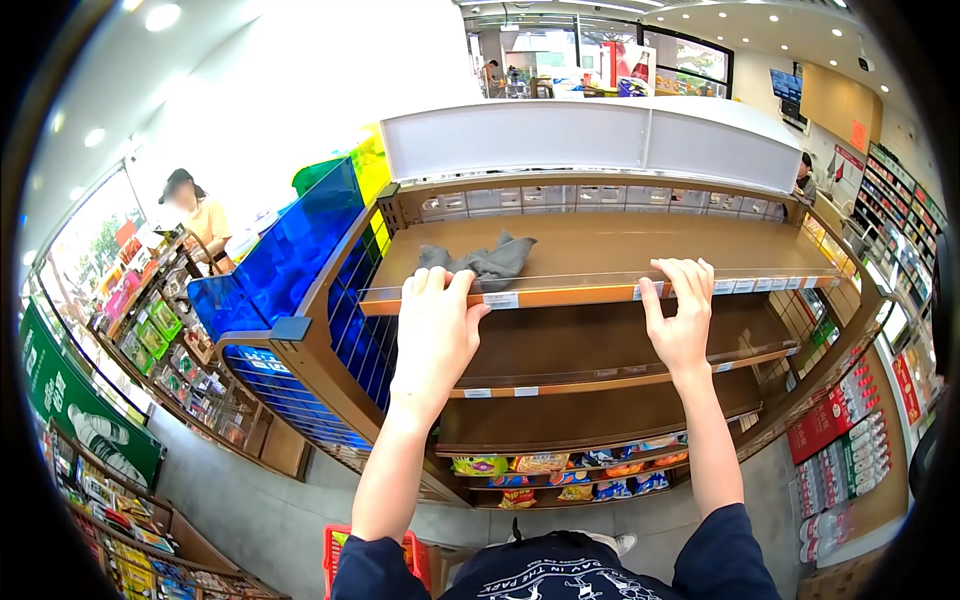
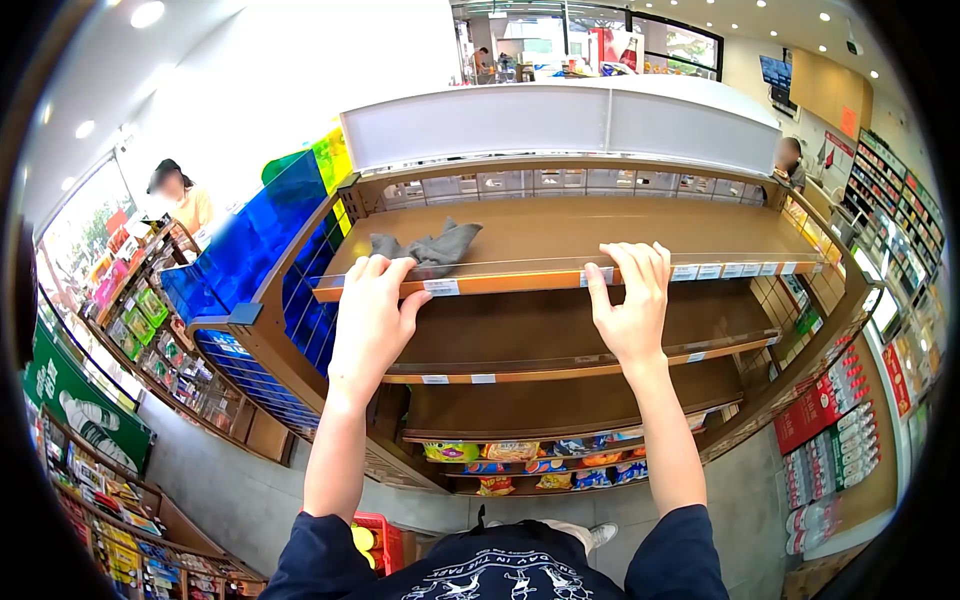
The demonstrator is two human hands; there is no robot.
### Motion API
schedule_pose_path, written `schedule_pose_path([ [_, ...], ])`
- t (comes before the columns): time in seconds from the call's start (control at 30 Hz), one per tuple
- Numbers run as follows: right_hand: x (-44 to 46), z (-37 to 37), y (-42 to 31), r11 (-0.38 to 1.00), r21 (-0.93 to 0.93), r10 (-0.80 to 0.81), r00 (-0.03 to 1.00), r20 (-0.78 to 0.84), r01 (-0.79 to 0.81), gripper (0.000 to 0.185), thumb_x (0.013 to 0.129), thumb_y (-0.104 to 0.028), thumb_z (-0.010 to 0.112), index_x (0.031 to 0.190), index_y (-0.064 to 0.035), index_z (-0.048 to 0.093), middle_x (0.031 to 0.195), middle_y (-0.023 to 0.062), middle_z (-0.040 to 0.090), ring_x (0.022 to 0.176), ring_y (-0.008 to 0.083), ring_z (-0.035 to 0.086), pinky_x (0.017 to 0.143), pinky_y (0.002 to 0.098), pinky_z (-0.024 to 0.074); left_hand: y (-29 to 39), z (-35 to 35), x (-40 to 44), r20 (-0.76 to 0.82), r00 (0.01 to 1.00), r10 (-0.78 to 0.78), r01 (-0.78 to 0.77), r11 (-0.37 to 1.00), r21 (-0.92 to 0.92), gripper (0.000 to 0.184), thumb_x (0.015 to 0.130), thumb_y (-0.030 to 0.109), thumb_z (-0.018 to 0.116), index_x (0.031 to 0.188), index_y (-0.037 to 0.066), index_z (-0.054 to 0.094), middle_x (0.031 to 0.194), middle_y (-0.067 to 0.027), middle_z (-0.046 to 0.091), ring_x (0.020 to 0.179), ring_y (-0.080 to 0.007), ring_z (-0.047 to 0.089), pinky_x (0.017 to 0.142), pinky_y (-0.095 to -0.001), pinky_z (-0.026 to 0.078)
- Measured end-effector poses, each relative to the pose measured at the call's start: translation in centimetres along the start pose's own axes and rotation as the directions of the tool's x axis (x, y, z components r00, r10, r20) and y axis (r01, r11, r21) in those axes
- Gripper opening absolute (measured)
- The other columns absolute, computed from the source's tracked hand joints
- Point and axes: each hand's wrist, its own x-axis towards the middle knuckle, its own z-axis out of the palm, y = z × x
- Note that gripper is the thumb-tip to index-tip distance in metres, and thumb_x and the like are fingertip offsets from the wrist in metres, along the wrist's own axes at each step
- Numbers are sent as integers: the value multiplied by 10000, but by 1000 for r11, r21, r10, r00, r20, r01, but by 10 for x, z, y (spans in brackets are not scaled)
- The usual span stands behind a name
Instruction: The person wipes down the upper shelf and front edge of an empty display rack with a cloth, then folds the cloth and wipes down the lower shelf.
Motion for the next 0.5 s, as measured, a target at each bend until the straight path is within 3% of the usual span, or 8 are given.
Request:
schedule_pose_path([
  [0.27, -1, -2, 6, 1000, 20, -12, 1000, 25, 11, 183, 922, -57, 639, 1100, -45, 680, 1078, 98, 666, 1088, 296, 581, 1095, 489, 363, 0, 0, -1, -23, 1000, 14, -14, 1000, -6, 350, 801, 101, 787, 1113, -2, 666, 982, -161, 619, 1000, -357, 579, 929, -438, 470],
  [0.5, -2, -3, 5, 1000, 12, -16, 999, 30, 15, 199, 909, -73, 662, 1106, -49, 677, 1089, 96, 660, 1093, 297, 575, 1093, 491, 362, -1, 1, -1, -24, 1000, 19, -19, 1000, -1, 348, 800, 100, 785, 1109, -7, 666, 979, -160, 620, 992, -352, 576, 922, -439, 470],
])
